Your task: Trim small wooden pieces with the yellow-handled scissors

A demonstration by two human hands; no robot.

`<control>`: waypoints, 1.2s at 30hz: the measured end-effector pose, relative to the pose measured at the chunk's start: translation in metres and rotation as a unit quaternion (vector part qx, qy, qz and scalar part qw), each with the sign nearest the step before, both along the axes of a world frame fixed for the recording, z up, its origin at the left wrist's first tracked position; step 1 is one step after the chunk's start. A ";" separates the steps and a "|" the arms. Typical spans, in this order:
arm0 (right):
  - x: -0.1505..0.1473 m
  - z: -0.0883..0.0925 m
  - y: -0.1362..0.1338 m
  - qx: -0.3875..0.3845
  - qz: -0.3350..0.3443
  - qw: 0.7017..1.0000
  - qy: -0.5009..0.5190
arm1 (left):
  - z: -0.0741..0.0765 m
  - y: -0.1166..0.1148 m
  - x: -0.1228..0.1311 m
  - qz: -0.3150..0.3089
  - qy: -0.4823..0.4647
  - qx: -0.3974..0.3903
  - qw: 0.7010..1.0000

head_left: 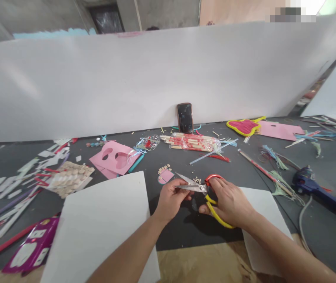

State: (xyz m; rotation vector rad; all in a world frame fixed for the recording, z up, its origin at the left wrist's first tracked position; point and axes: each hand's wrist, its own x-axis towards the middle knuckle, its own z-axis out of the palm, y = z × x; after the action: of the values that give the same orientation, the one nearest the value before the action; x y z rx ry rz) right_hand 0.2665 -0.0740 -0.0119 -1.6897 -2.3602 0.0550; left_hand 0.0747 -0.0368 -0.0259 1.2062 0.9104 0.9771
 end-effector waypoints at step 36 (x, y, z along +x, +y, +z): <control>0.001 -0.002 -0.004 -0.047 -0.038 0.998 0.003 | -0.015 -0.002 -0.002 0.041 0.077 -0.013 0.996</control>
State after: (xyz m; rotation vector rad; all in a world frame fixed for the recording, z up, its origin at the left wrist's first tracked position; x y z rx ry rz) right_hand 0.2676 -0.0775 -0.0140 -1.8169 -2.3208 0.1612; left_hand 0.0722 -0.0389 -0.0411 1.2425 1.0996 0.9433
